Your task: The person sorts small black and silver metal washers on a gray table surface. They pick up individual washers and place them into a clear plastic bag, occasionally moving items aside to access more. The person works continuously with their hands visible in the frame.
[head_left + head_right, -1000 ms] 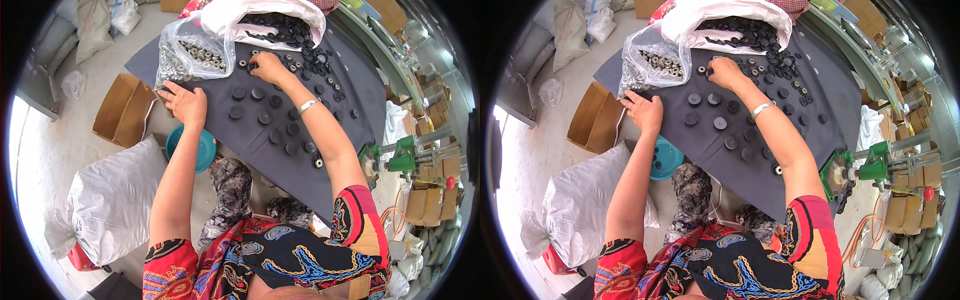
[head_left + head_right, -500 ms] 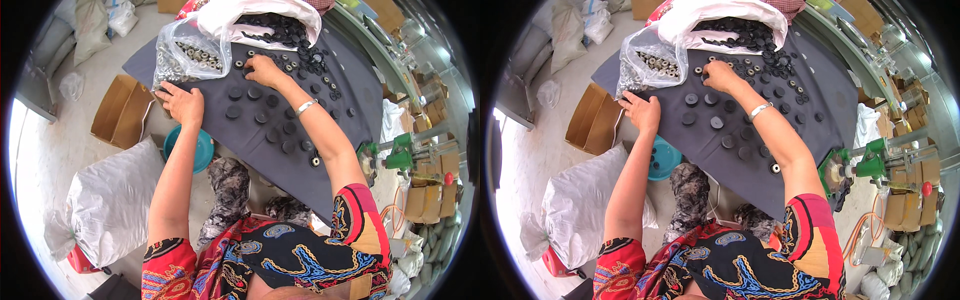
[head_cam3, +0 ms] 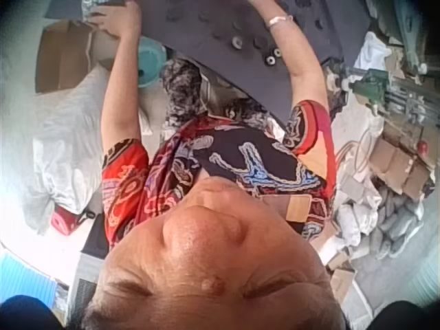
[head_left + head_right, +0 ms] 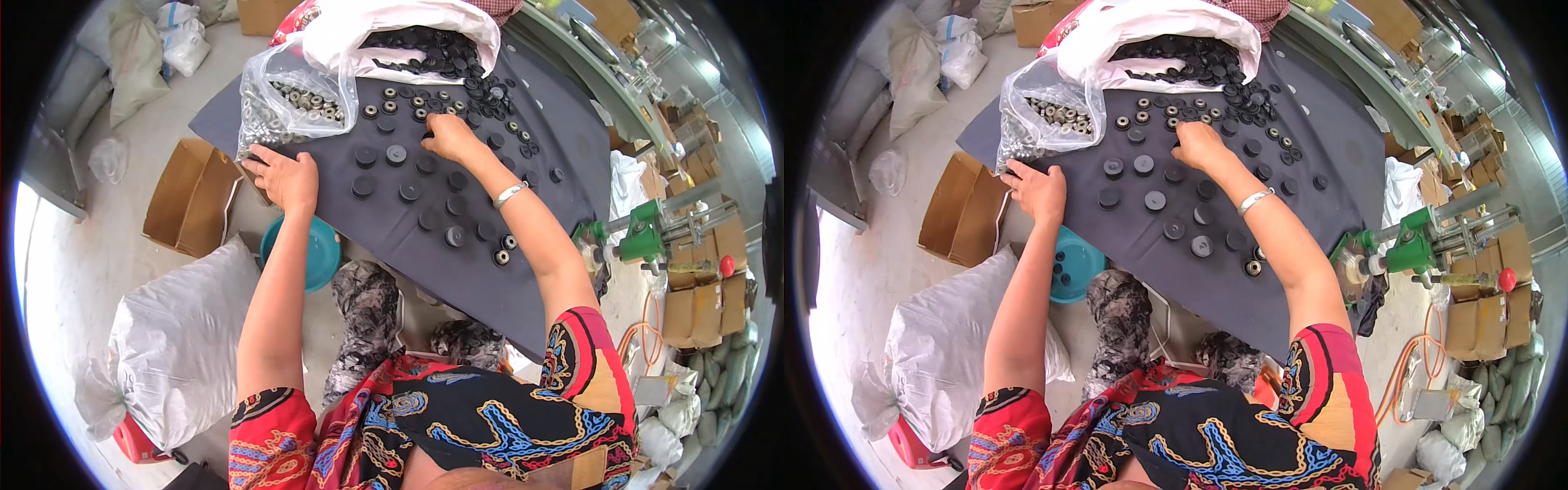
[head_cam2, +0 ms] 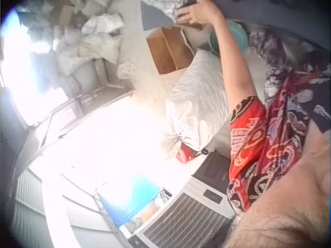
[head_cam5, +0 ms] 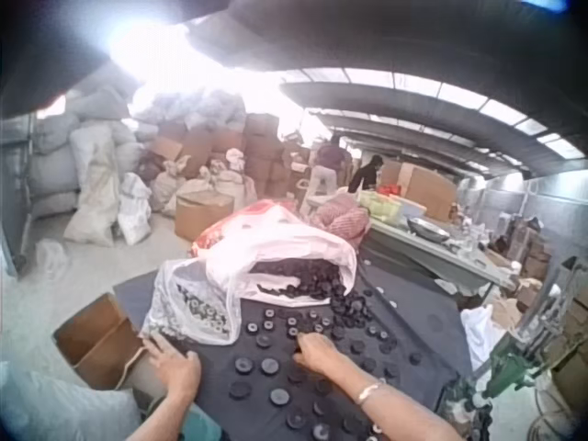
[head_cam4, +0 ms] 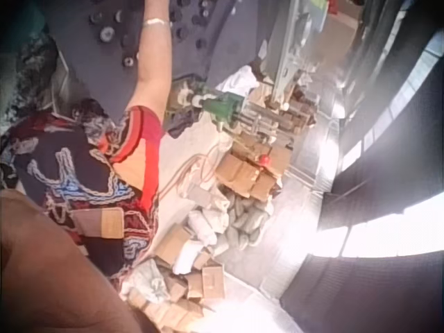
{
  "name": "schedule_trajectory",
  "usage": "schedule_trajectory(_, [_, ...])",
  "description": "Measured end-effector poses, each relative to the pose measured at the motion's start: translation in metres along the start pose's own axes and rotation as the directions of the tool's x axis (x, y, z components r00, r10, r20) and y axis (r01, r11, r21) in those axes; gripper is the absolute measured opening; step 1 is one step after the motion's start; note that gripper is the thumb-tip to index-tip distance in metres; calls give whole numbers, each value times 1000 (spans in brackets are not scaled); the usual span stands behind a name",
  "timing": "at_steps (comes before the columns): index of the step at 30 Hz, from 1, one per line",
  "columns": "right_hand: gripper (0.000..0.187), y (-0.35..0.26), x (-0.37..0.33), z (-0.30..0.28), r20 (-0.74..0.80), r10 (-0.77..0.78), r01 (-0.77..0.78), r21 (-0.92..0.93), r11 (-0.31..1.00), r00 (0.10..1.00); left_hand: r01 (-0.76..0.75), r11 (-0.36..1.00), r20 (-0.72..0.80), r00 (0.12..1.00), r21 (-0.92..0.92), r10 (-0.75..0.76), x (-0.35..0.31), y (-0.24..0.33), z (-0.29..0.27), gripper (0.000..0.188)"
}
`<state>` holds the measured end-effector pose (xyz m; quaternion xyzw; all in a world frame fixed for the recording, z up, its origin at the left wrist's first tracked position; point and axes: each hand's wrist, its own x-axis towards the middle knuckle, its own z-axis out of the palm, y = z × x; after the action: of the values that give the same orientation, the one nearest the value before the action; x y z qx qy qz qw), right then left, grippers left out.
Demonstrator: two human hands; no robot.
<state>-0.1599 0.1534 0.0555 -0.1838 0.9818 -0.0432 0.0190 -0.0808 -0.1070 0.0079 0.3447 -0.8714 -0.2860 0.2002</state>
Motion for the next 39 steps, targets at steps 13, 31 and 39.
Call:
schedule_trajectory(13, [34,10,-17,2,-114,4,28,277,961,993,3,1000,1,1000,-6,-2,0,-2,1,87])
schedule_trajectory(31, [35,-50,89,0,-69,-199,209,221,953,978,3,999,-6,1000,-37,-4,0,-1,2,87])
schedule_trajectory(39, [37,-61,89,-4,3,-201,199,104,974,980,-23,1000,-36,999,-20,22,0,-6,5,88])
